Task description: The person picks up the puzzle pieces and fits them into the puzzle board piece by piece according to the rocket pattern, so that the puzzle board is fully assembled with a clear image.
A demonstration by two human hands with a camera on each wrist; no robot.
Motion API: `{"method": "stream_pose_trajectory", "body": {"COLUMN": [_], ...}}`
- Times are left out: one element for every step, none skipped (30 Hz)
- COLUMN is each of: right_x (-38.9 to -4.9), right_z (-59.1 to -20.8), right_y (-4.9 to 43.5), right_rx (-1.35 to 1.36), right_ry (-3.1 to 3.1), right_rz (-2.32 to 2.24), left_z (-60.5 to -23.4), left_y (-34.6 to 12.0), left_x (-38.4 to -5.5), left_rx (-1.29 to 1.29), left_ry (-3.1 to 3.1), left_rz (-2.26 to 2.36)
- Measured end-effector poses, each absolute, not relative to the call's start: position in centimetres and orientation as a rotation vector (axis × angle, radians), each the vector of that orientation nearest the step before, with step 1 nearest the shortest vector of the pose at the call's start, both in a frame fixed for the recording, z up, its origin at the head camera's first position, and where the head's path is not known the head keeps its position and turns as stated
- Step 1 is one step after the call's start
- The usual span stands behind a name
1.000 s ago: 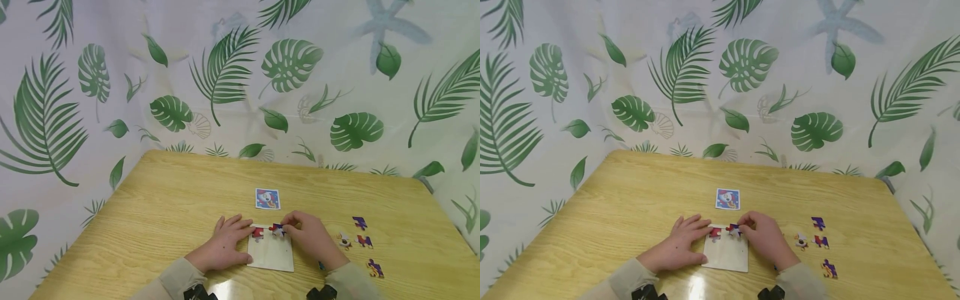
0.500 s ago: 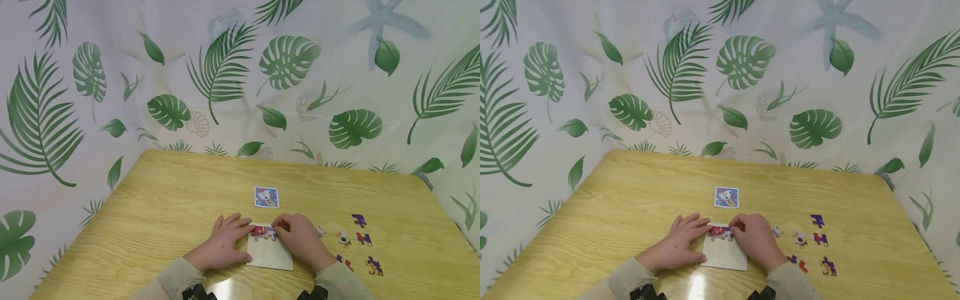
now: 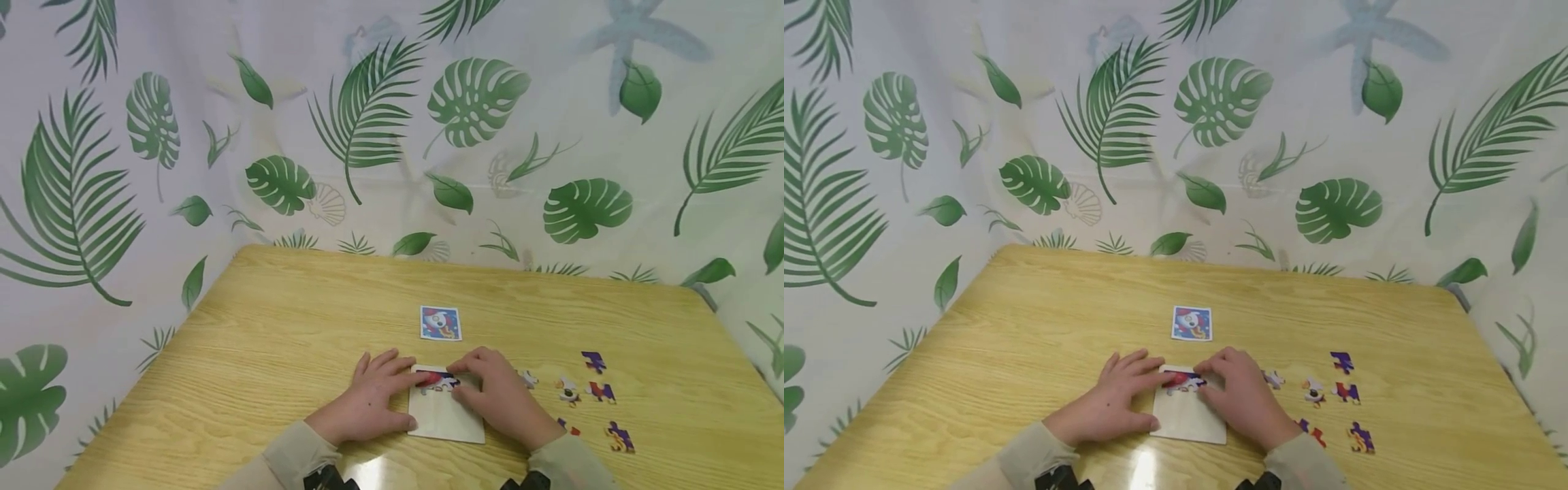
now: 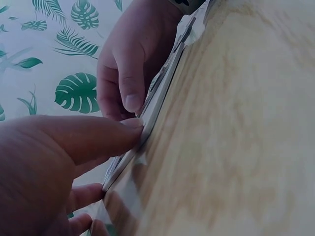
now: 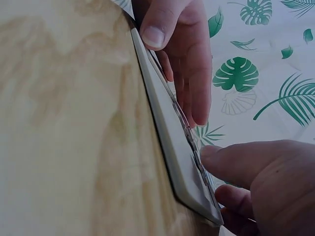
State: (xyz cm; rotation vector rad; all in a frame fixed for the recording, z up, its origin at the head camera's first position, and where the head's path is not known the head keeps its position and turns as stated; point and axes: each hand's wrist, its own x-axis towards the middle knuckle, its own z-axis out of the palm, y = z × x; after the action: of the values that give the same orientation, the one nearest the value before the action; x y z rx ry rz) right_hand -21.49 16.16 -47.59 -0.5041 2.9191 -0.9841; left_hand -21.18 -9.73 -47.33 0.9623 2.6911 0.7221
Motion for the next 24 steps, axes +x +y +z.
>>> {"method": "stream_pose_trajectory", "body": {"right_x": [-21.49,-21.49,-21.50,-21.52,-21.53,-21.54,-21.56,-21.56,-21.56,-21.54,-21.53,-21.52,-21.52,-21.51,-21.50,-21.50,-21.51,-21.53,-21.54,-21.54,-21.55,-21.56,-21.57,-21.59], "right_z": [-47.58,-47.56,-47.58,-47.59,-47.61,-47.63,-47.64,-47.63,-47.63,-47.62,-47.62,-47.60,-47.61,-47.61,-47.64,-47.66,-47.67,-47.68,-47.68,-47.66,-47.66,-47.63,-47.59,-47.57], "right_y": [16.16,16.17,16.18,16.17,16.15,16.13,16.10,16.09,16.08,16.04,16.01,16.01,16.01,16.03,16.03,16.05,16.07,16.10,16.12,16.12,16.12,16.09,16.06,16.04], "right_rx": [-0.508,-0.516,-0.525,-0.534,-0.540,-0.547,-0.550,-0.554,-0.557,-0.558,-0.558,-0.562,-0.570,-0.577,-0.580,-0.585,-0.591,-0.596,-0.599,-0.598,-0.596,-0.594,-0.591,-0.589], "right_ry": [2.921,2.927,2.935,2.940,2.946,2.952,2.957,2.961,2.964,2.964,2.966,2.967,2.967,2.970,2.971,2.973,2.977,2.980,2.984,2.987,2.990,2.993,2.995,2.994], "right_rz": [-0.969,-0.952,-0.934,-0.922,-0.909,-0.897,-0.884,-0.874,-0.866,-0.862,-0.859,-0.860,-0.862,-0.863,-0.867,-0.872,-0.880,-0.885,-0.889,-0.893,-0.896,-0.896,-0.892,-0.888], "left_z": [-47.27,-47.23,-47.17,-47.13,-47.07,-47.04,-46.98,-46.98,-46.98,-46.99,-47.02,-47.06,-47.11,-47.18,-47.22,-47.23,-47.26,-47.27,-47.28,-47.27,-47.26,-47.25,-47.27,-47.27], "left_y": [-9.75,-9.75,-9.75,-9.75,-9.75,-9.76,-9.75,-9.73,-9.73,-9.73,-9.73,-9.73,-9.74,-9.76,-9.75,-9.76,-9.77,-9.78,-9.78,-9.78,-9.77,-9.76,-9.77,-9.77], "left_x": [-21.17,-21.17,-21.17,-21.17,-21.16,-21.14,-21.09,-21.07,-21.02,-20.98,-20.94,-20.91,-20.90,-20.89,-20.90,-20.92,-20.94,-20.96,-20.99,-20.99,-20.99,-20.97,-20.98,-20.97], "left_rx": [0.973,0.979,0.988,0.994,0.997,0.999,0.998,0.998,0.997,0.996,0.997,1.000,1.002,1.005,1.005,1.007,1.011,1.013,1.014,1.014,1.014,1.015,1.015,1.014], "left_ry": [2.687,2.683,2.679,2.678,2.675,2.674,2.673,2.675,2.678,2.681,2.683,2.686,2.688,2.690,2.689,2.686,2.686,2.685,2.684,2.683,2.682,2.683,2.684,2.685], "left_rz": [0.716,0.705,0.696,0.686,0.680,0.673,0.663,0.654,0.648,0.644,0.639,0.633,0.631,0.631,0.633,0.634,0.634,0.635,0.638,0.640,0.642,0.642,0.646,0.648]}}
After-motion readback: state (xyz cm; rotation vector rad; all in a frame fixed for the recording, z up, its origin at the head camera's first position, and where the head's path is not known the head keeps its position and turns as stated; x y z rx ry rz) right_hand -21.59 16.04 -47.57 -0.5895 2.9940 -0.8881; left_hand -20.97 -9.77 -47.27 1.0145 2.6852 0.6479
